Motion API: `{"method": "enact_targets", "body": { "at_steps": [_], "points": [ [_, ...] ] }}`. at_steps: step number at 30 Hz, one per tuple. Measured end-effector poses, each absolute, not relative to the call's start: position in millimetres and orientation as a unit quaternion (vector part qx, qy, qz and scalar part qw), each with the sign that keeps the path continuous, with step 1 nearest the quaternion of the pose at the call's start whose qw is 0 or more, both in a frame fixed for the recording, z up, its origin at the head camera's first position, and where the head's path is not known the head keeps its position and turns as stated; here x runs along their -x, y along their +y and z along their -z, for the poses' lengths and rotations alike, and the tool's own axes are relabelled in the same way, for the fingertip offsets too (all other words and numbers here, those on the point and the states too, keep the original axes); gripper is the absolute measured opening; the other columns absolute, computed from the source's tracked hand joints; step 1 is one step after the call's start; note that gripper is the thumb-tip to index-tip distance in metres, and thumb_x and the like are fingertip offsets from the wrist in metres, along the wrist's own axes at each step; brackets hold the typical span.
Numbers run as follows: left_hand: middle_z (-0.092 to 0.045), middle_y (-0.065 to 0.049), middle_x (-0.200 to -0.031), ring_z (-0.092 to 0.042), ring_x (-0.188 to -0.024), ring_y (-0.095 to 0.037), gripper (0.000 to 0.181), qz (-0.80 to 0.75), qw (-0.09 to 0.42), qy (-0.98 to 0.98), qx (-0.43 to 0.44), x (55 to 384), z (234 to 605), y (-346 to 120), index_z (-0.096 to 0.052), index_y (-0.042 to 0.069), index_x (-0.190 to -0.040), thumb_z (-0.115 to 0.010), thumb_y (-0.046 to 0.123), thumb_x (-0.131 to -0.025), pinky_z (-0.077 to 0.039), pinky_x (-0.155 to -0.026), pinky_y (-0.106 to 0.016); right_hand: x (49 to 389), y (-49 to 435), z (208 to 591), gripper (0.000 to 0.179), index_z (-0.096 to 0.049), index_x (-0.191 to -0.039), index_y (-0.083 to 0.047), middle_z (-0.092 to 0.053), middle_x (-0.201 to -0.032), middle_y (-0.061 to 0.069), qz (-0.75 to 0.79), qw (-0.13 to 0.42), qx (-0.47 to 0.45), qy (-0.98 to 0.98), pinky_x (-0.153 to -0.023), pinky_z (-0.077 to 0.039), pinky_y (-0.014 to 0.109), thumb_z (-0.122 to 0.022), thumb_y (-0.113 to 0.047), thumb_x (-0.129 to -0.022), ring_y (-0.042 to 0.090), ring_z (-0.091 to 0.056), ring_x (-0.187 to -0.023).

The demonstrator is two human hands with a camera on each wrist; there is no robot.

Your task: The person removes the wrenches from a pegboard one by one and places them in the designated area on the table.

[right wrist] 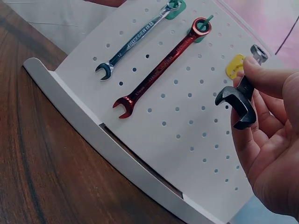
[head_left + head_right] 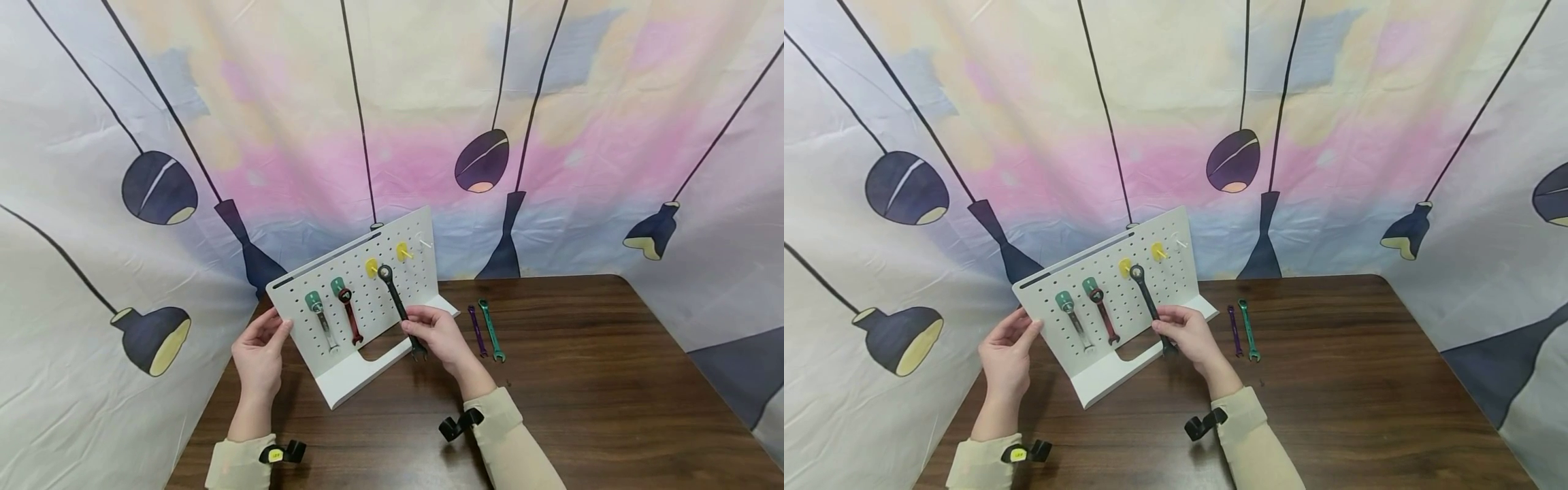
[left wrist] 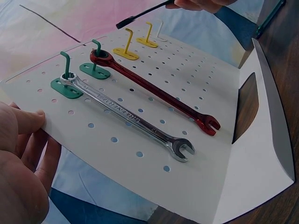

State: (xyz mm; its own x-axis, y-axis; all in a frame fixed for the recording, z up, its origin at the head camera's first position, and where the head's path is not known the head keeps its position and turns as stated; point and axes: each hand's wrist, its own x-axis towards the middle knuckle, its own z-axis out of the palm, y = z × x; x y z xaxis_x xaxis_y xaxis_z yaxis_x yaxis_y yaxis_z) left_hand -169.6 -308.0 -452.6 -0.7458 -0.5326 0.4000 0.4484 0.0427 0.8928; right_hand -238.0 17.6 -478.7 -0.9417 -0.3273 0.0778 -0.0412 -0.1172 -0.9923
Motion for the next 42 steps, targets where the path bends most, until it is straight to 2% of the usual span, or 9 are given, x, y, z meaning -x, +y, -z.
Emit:
{"method": "enact_targets", "body": {
  "at_steps": [10, 30, 42],
  "points": [
    [-0.076, 0.002, -0.091, -0.069, -0.083, -0.011, 0.034, 0.696, 0.354, -0.625, -0.031, 169, 452, -307, -0.075, -0.009, -0.123, -0.079, -0.013, -0.09, -0.06, -0.077, -0.018, 242, 15, 488, 0.038, -0.069, -0.131, 0.008, -0.076, -0.099, -0.002, 0.736, 0.109, 0.145, 0.652, -0.076, -0.055, 0.024, -0.078, -0.008, -0.098, 0.009, -0.071, -0.089],
    [-0.076, 0.002, -0.091, -0.069, -0.084, -0.011, 0.034, 0.693, 0.354, -0.627, -0.044, 170, 454, -308, -0.075, -0.008, -0.124, -0.079, -0.011, -0.091, -0.06, -0.076, -0.018, 239, 20, 491, 0.039, -0.064, -0.134, 0.013, -0.076, -0.104, 0.001, 0.75, 0.114, 0.151, 0.634, -0.087, -0.058, 0.024, -0.074, -0.001, -0.099, 0.01, -0.072, -0.096],
    [-0.076, 0.002, -0.091, -0.068, -0.083, -0.011, 0.033, 0.692, 0.354, -0.628, -0.039, 169, 453, -307, -0.075, -0.008, -0.124, -0.079, -0.01, -0.091, -0.059, -0.075, -0.018, 240, 38, 502, 0.037, -0.067, -0.133, 0.009, -0.075, -0.104, 0.002, 0.733, 0.101, 0.123, 0.661, -0.082, -0.057, 0.022, -0.075, -0.004, -0.099, 0.009, -0.071, -0.094]
  ]
}}
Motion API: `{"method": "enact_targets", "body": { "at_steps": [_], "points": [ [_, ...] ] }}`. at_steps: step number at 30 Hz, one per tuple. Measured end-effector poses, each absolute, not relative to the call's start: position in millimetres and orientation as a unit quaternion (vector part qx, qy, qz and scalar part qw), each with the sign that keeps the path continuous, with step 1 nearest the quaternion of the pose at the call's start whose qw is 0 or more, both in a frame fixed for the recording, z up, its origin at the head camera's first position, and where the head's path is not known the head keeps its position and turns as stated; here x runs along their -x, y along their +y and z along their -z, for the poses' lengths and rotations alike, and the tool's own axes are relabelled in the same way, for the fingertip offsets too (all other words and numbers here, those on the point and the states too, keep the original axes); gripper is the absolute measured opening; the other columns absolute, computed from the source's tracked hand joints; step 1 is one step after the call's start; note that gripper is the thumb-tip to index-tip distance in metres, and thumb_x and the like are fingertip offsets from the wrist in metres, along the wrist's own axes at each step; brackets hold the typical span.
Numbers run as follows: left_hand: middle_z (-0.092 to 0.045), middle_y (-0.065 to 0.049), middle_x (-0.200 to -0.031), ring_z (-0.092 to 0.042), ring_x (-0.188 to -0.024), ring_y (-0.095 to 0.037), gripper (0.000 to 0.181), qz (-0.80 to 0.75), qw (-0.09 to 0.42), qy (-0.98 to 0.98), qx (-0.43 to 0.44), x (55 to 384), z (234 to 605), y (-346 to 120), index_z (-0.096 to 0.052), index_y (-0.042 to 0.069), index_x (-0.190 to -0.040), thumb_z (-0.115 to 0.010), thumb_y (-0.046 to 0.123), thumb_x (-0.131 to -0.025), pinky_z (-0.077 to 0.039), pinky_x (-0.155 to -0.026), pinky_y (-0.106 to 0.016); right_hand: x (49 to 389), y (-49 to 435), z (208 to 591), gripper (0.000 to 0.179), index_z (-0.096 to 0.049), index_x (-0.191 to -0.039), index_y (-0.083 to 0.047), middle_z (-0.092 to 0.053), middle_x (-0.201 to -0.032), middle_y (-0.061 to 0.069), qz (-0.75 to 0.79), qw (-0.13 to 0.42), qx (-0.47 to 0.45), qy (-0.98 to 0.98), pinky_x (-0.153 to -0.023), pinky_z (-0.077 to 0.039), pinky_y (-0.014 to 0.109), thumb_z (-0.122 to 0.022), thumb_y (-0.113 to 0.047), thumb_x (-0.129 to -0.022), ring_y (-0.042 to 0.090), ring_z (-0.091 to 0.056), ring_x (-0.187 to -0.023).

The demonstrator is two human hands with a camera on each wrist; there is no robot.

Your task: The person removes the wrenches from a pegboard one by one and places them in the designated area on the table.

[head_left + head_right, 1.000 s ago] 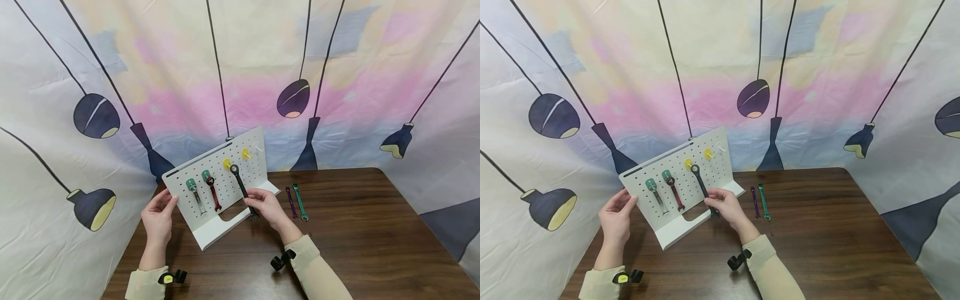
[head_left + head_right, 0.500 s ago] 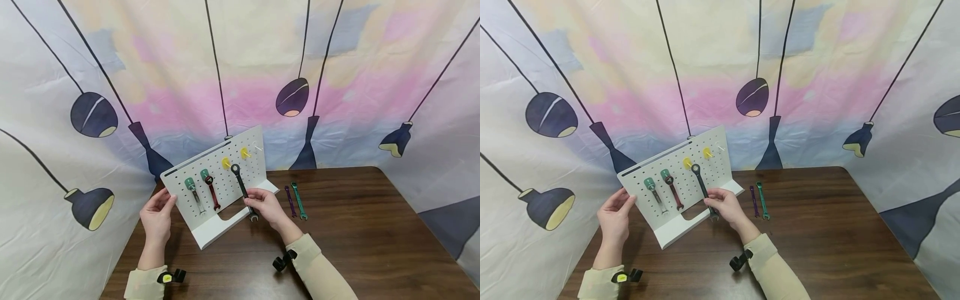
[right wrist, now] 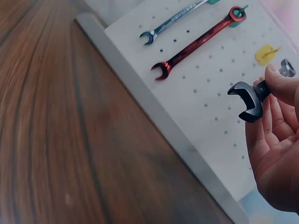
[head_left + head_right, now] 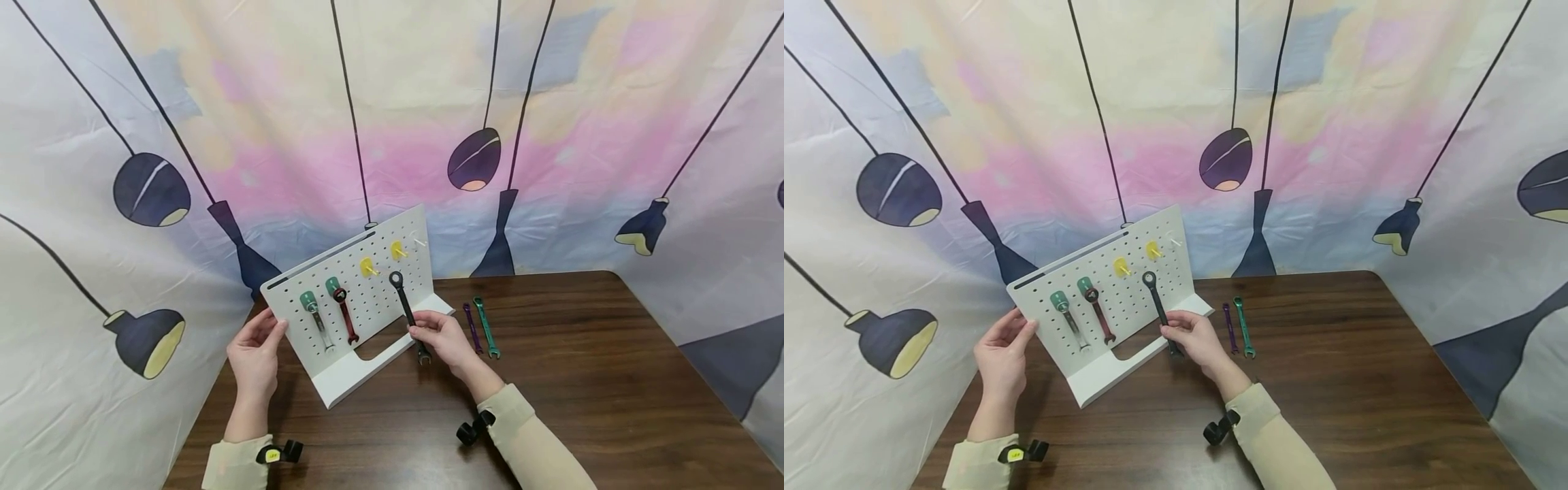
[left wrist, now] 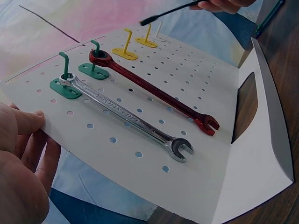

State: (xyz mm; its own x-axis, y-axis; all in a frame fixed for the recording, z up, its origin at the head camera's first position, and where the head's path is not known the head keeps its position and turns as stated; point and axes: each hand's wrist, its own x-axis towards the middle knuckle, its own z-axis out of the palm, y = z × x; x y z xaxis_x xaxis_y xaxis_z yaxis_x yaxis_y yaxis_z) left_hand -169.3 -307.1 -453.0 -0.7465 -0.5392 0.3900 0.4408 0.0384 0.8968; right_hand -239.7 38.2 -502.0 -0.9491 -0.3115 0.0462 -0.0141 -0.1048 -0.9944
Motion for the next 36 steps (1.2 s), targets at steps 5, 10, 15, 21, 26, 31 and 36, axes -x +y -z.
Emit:
{"method": "enact_targets", "body": {
  "at_steps": [5, 10, 15, 21, 26, 31, 36],
  "points": [
    [-0.076, 0.002, -0.091, -0.069, -0.084, -0.011, 0.034, 0.695, 0.353, -0.625, -0.042, 170, 454, -307, -0.075, -0.007, -0.124, -0.079, -0.011, -0.091, -0.06, -0.076, -0.018, 243, 55, 509, 0.039, -0.069, -0.134, 0.004, -0.075, -0.107, 0.003, 0.704, 0.095, 0.103, 0.696, -0.078, -0.053, 0.024, -0.078, -0.012, -0.1, 0.01, -0.069, -0.091],
    [-0.076, 0.002, -0.091, -0.069, -0.084, -0.011, 0.034, 0.697, 0.354, -0.623, -0.039, 171, 454, -307, -0.075, -0.008, -0.125, -0.079, -0.011, -0.091, -0.06, -0.076, -0.018, 246, 76, 513, 0.04, -0.067, -0.137, 0.004, -0.075, -0.116, 0.014, 0.693, 0.092, 0.091, 0.709, -0.077, -0.053, 0.024, -0.075, -0.013, -0.102, 0.011, -0.071, -0.093],
    [-0.076, 0.002, -0.091, -0.069, -0.083, -0.01, 0.034, 0.699, 0.353, -0.621, -0.034, 172, 453, -308, -0.074, -0.009, -0.124, -0.079, -0.013, -0.091, -0.06, -0.076, -0.019, 247, 99, 517, 0.04, -0.065, -0.139, 0.004, -0.074, -0.12, 0.015, 0.69, 0.087, 0.071, 0.715, -0.08, -0.055, 0.023, -0.073, -0.012, -0.103, 0.01, -0.072, -0.096],
    [-0.076, 0.002, -0.09, -0.069, -0.082, -0.011, 0.034, 0.696, 0.352, -0.624, -0.04, 171, 454, -308, -0.075, -0.008, -0.124, -0.079, -0.012, -0.091, -0.06, -0.075, -0.018, 246, 129, 521, 0.044, -0.063, -0.142, 0.004, -0.075, -0.12, 0.012, 0.666, 0.077, 0.052, 0.741, -0.08, -0.054, 0.025, -0.072, -0.016, -0.104, 0.009, -0.071, -0.097],
    [-0.076, 0.002, -0.091, -0.069, -0.083, -0.011, 0.035, 0.699, 0.35, -0.622, -0.042, 171, 454, -309, -0.075, -0.008, -0.124, -0.08, -0.011, -0.09, -0.06, -0.076, -0.018, 246, 154, 519, 0.046, -0.059, -0.146, 0.006, -0.074, -0.123, 0.013, 0.663, 0.075, 0.039, 0.744, -0.08, -0.054, 0.024, -0.069, -0.017, -0.107, 0.007, -0.071, -0.097],
    [-0.076, 0.002, -0.091, -0.069, -0.084, -0.011, 0.034, 0.697, 0.351, -0.624, -0.042, 171, 454, -308, -0.075, -0.008, -0.125, -0.08, -0.011, -0.091, -0.06, -0.077, -0.018, 246, 177, 515, 0.049, -0.058, -0.147, 0.005, -0.072, -0.127, 0.015, 0.659, 0.071, 0.02, 0.749, -0.076, -0.053, 0.023, -0.07, -0.02, -0.107, 0.006, -0.07, -0.096],
    [-0.076, 0.002, -0.091, -0.069, -0.084, -0.011, 0.034, 0.698, 0.349, -0.624, -0.039, 171, 453, -308, -0.075, -0.008, -0.124, -0.079, -0.012, -0.091, -0.06, -0.077, -0.018, 248, 194, 518, 0.052, -0.054, -0.151, 0.006, -0.07, -0.132, 0.018, 0.649, 0.071, 0.015, 0.758, -0.079, -0.054, 0.023, -0.068, -0.021, -0.108, 0.004, -0.07, -0.098]
  ]
}}
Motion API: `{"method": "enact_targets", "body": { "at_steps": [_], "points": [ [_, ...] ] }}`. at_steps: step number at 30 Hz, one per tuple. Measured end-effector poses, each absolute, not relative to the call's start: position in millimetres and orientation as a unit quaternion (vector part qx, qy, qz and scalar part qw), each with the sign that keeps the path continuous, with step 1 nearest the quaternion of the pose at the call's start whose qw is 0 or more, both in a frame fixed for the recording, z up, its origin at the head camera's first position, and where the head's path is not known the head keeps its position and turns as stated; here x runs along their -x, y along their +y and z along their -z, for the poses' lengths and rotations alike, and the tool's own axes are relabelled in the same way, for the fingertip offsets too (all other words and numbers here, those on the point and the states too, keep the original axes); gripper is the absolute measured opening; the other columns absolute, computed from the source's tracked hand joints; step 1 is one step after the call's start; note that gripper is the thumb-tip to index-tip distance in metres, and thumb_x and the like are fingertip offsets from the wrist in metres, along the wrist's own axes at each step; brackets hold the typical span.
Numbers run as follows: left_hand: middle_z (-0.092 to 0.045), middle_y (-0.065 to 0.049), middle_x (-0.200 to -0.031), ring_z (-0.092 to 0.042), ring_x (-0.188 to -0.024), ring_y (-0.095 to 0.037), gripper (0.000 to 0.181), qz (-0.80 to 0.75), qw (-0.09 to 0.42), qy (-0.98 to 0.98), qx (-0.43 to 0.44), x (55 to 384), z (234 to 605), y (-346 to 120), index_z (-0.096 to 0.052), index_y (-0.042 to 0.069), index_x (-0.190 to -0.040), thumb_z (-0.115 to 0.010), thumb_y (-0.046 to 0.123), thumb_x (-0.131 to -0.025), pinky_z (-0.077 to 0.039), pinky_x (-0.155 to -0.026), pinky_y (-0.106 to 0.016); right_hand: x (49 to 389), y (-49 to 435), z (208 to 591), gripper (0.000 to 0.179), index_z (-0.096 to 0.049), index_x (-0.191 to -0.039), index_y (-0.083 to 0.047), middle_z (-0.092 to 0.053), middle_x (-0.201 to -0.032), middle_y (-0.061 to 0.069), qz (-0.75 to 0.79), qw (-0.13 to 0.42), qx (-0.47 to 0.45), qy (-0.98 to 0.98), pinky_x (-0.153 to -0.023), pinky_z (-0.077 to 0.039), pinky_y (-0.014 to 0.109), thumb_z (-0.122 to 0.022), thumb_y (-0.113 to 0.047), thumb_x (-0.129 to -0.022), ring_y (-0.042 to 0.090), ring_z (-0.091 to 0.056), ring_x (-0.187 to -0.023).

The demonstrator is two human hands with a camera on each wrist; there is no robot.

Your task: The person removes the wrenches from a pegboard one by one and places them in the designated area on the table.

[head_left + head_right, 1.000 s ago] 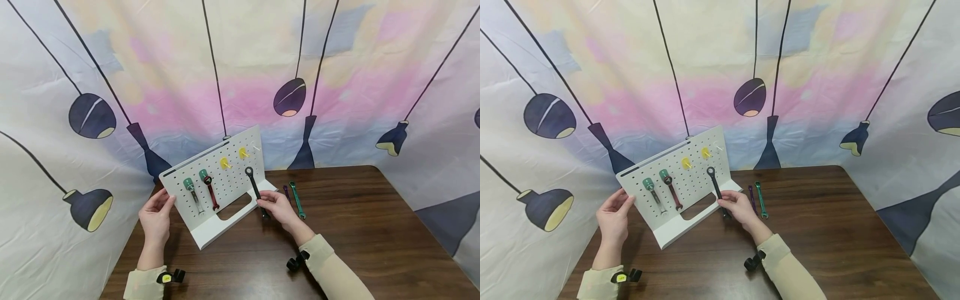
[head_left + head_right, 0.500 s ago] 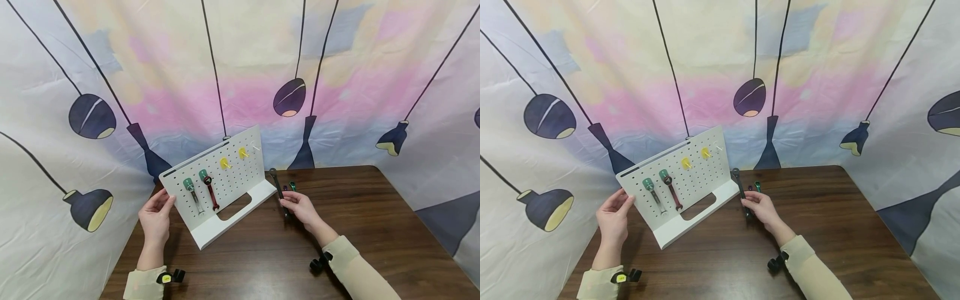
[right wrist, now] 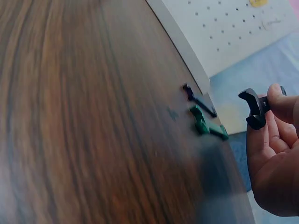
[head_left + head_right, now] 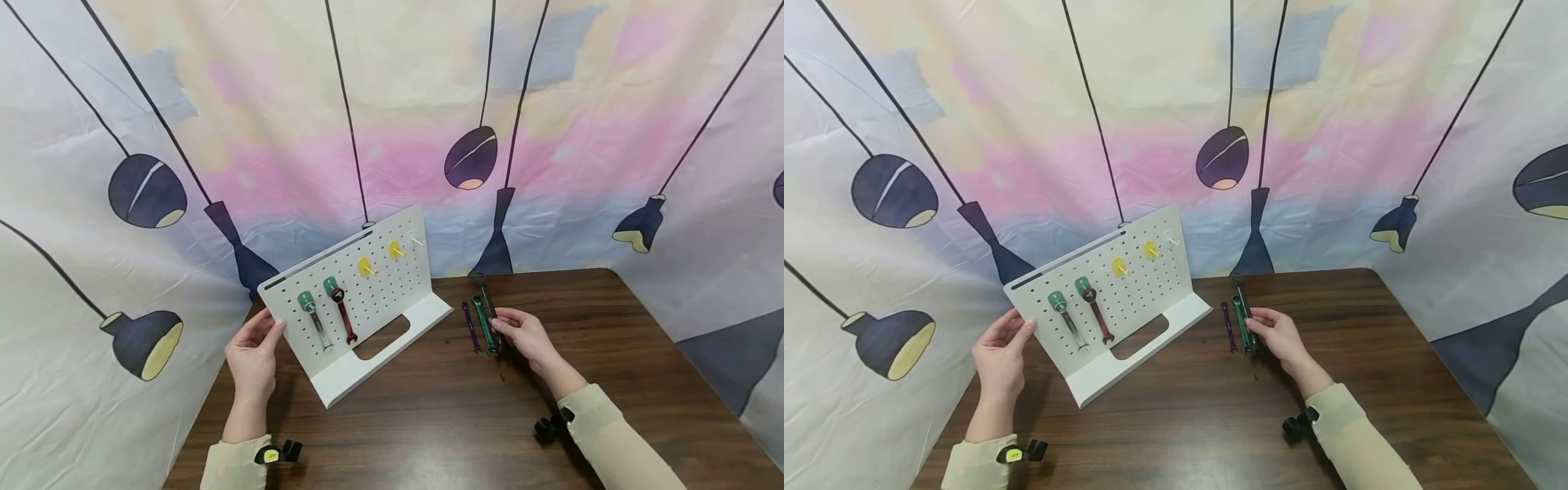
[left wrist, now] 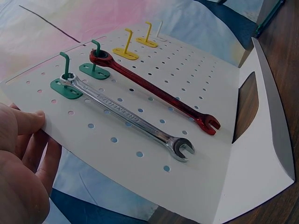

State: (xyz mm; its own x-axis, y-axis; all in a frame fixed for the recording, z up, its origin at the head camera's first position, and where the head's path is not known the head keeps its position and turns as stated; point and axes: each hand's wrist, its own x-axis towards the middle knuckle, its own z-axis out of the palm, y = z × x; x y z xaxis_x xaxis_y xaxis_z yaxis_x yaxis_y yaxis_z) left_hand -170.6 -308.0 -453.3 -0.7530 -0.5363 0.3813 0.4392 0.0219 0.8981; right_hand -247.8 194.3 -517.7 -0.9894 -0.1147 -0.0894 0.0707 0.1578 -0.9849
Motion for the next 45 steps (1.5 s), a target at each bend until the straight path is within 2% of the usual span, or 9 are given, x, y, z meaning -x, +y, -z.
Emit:
{"method": "enact_targets", "body": {
  "at_steps": [9, 18, 25, 32, 37, 41, 45],
  "points": [
    [-0.076, 0.003, -0.09, -0.068, -0.083, -0.011, 0.034, 0.695, 0.351, -0.626, -0.041, 172, 454, -309, -0.075, -0.008, -0.124, -0.079, -0.012, -0.09, -0.059, -0.075, -0.018, 250, 205, 526, 0.049, -0.052, -0.151, 0.008, -0.073, -0.131, 0.015, 0.638, 0.077, -0.01, 0.766, -0.083, -0.055, 0.02, -0.064, -0.015, -0.11, 0.002, -0.07, -0.099],
    [-0.076, 0.002, -0.09, -0.068, -0.082, -0.011, 0.034, 0.695, 0.35, -0.627, -0.042, 173, 454, -308, -0.075, -0.007, -0.124, -0.08, -0.011, -0.09, -0.059, -0.074, -0.018, 249, 210, 529, 0.055, -0.053, -0.153, 0.004, -0.071, -0.135, 0.015, 0.619, 0.084, -0.033, 0.78, -0.089, -0.054, 0.025, -0.067, -0.026, -0.109, 0.004, -0.07, -0.102],
    [-0.076, 0.002, -0.089, -0.068, -0.081, -0.011, 0.034, 0.696, 0.351, -0.625, -0.04, 174, 453, -308, -0.075, -0.007, -0.123, -0.079, -0.012, -0.09, -0.059, -0.073, -0.018, 252, 211, 529, 0.055, -0.056, -0.151, 0.005, -0.072, -0.134, 0.016, 0.612, 0.076, -0.041, 0.786, -0.089, -0.053, 0.023, -0.069, -0.026, -0.108, 0.008, -0.072, -0.102],
    [-0.075, 0.002, -0.089, -0.067, -0.081, -0.011, 0.034, 0.697, 0.347, -0.626, -0.049, 173, 454, -308, -0.076, -0.006, -0.124, -0.08, -0.011, -0.09, -0.059, -0.074, -0.018, 254, 213, 534, 0.055, -0.056, -0.15, 0.007, -0.073, -0.132, 0.018, 0.6, 0.073, -0.043, 0.795, -0.098, -0.054, 0.034, -0.07, -0.026, -0.107, 0.012, -0.073, -0.103],
    [-0.075, 0.002, -0.089, -0.068, -0.082, -0.011, 0.034, 0.7, 0.347, -0.623, -0.044, 173, 454, -308, -0.075, -0.007, -0.124, -0.08, -0.012, -0.09, -0.059, -0.074, -0.018, 256, 213, 537, 0.052, -0.057, -0.149, 0.005, -0.072, -0.133, 0.017, 0.598, 0.073, -0.048, 0.797, -0.099, -0.055, 0.038, -0.07, -0.024, -0.107, 0.013, -0.073, -0.104],
    [-0.075, 0.002, -0.09, -0.068, -0.082, -0.011, 0.034, 0.697, 0.347, -0.625, -0.045, 172, 454, -309, -0.075, -0.007, -0.124, -0.08, -0.01, -0.091, -0.06, -0.075, -0.018, 257, 211, 539, 0.052, -0.057, -0.149, 0.005, -0.07, -0.136, 0.021, 0.59, 0.071, -0.044, 0.803, -0.105, -0.053, 0.047, -0.069, -0.023, -0.107, 0.023, -0.072, -0.112],
    [-0.075, 0.002, -0.09, -0.068, -0.083, -0.011, 0.035, 0.696, 0.348, -0.626, -0.048, 171, 454, -309, -0.075, -0.007, -0.124, -0.08, -0.01, -0.09, -0.06, -0.076, -0.018, 258, 211, 539, 0.052, -0.057, -0.149, 0.004, -0.066, -0.14, 0.025, 0.582, 0.07, -0.044, 0.809, -0.109, -0.05, 0.054, -0.069, -0.024, -0.107, 0.037, -0.064, -0.127]
  ]
}}
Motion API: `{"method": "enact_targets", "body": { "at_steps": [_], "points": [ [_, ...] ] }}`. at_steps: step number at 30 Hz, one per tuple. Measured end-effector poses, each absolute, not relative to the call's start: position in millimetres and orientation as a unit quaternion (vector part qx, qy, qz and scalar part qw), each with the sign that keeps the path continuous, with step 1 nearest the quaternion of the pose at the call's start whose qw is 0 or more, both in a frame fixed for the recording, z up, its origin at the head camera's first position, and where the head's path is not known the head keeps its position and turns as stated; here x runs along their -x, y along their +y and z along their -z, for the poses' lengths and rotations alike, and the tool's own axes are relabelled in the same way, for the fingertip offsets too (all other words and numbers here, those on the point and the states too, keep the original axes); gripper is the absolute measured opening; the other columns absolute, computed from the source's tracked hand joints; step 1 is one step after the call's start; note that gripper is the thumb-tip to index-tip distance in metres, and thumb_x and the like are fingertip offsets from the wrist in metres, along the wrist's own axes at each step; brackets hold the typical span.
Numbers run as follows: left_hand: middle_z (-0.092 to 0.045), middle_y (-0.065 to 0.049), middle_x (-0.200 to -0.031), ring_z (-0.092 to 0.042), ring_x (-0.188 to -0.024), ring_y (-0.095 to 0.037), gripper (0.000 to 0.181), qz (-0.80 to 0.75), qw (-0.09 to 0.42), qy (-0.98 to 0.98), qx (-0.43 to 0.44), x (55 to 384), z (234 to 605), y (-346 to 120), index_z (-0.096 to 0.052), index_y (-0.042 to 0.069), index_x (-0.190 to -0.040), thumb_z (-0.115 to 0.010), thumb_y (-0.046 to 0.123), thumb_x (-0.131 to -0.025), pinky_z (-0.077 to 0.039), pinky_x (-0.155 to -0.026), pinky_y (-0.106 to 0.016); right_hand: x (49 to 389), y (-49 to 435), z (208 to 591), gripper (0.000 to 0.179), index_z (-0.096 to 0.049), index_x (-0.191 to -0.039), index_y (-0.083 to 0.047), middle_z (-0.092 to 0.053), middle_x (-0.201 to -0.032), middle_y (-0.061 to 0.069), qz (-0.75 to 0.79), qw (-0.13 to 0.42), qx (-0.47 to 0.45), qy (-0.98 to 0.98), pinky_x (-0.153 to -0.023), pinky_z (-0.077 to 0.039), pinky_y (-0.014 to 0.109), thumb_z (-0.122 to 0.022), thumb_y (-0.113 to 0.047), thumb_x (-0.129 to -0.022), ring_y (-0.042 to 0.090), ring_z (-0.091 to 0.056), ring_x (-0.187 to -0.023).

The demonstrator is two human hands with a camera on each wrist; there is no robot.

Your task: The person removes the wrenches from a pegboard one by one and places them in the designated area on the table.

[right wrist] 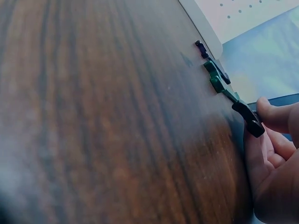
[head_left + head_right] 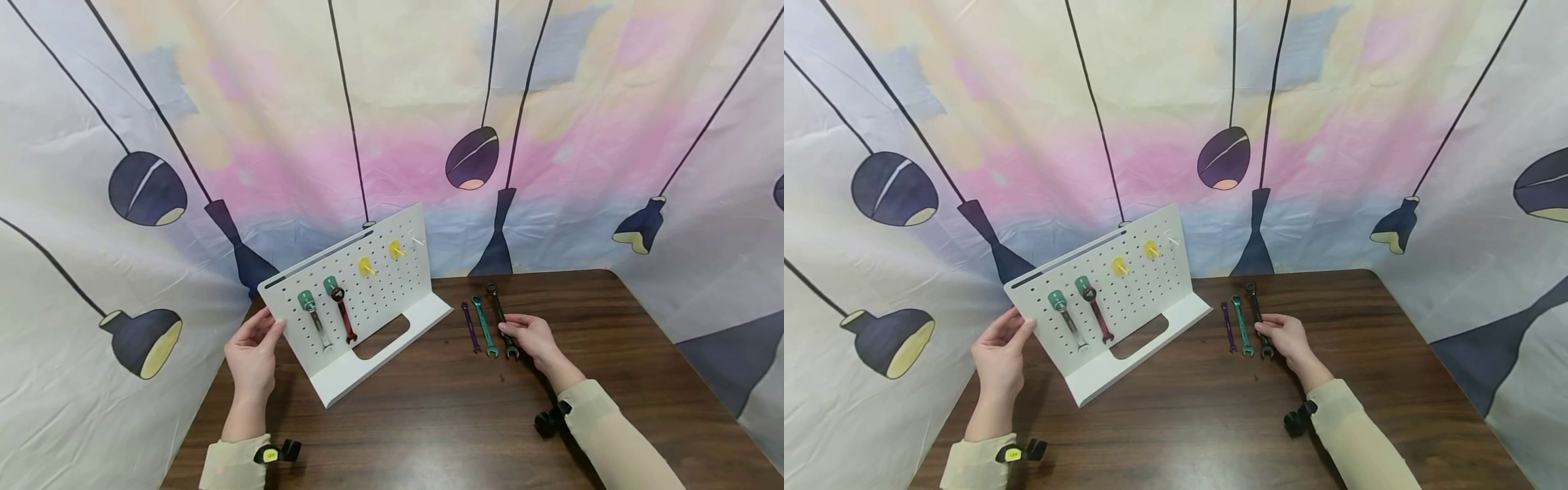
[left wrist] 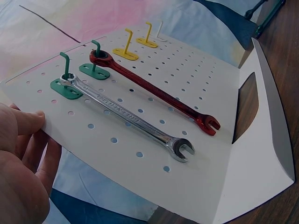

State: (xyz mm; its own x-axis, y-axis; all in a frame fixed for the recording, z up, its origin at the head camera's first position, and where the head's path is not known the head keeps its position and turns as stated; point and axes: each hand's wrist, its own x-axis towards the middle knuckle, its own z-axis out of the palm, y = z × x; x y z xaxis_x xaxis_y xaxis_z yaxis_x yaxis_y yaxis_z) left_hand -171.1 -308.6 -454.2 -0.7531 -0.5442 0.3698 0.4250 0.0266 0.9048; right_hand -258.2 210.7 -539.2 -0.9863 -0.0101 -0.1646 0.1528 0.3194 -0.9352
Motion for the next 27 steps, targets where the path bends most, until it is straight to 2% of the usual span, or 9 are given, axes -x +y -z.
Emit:
{"method": "enact_targets", "body": {
  "at_steps": [5, 15, 27],
  "points": [
    [-0.075, 0.002, -0.089, -0.069, -0.083, -0.011, 0.035, 0.696, 0.349, -0.626, -0.045, 170.6, 454.2, -308.9, -0.075, -0.008, -0.124, -0.08, -0.011, -0.09, -0.06, -0.076, -0.019, 258.1, 209.8, 537.0, 0.052, -0.057, -0.15, 0.005, -0.062, -0.144, 0.028, 0.569, 0.075, -0.046, 0.817, -0.109, -0.05, 0.055, -0.069, -0.023, -0.107, 0.044, -0.059, -0.133],
    [-0.075, 0.002, -0.089, -0.07, -0.084, -0.012, 0.035, 0.699, 0.348, -0.623, -0.039, 171.2, 454.6, -308.9, -0.074, -0.009, -0.124, -0.08, -0.012, -0.09, -0.06, -0.076, -0.019, 256.9, 205.1, 531.9, 0.052, -0.06, -0.147, 0.005, -0.059, -0.146, 0.029, 0.519, 0.079, -0.049, 0.85, -0.103, -0.052, 0.058, -0.07, -0.025, -0.106, 0.046, -0.062, -0.126],
    [-0.076, 0.003, -0.089, -0.069, -0.083, -0.011, 0.034, 0.696, 0.35, -0.626, -0.04, 171.3, 453.0, -307.8, -0.075, -0.008, -0.123, -0.08, -0.012, -0.09, -0.06, -0.076, -0.018, 256.2, 204.6, 531.5, 0.05, -0.063, -0.144, 0.005, -0.061, -0.143, 0.029, 0.501, 0.069, -0.047, 0.861, -0.096, -0.057, 0.055, -0.07, -0.028, -0.106, 0.045, -0.066, -0.12]
  ]
}}
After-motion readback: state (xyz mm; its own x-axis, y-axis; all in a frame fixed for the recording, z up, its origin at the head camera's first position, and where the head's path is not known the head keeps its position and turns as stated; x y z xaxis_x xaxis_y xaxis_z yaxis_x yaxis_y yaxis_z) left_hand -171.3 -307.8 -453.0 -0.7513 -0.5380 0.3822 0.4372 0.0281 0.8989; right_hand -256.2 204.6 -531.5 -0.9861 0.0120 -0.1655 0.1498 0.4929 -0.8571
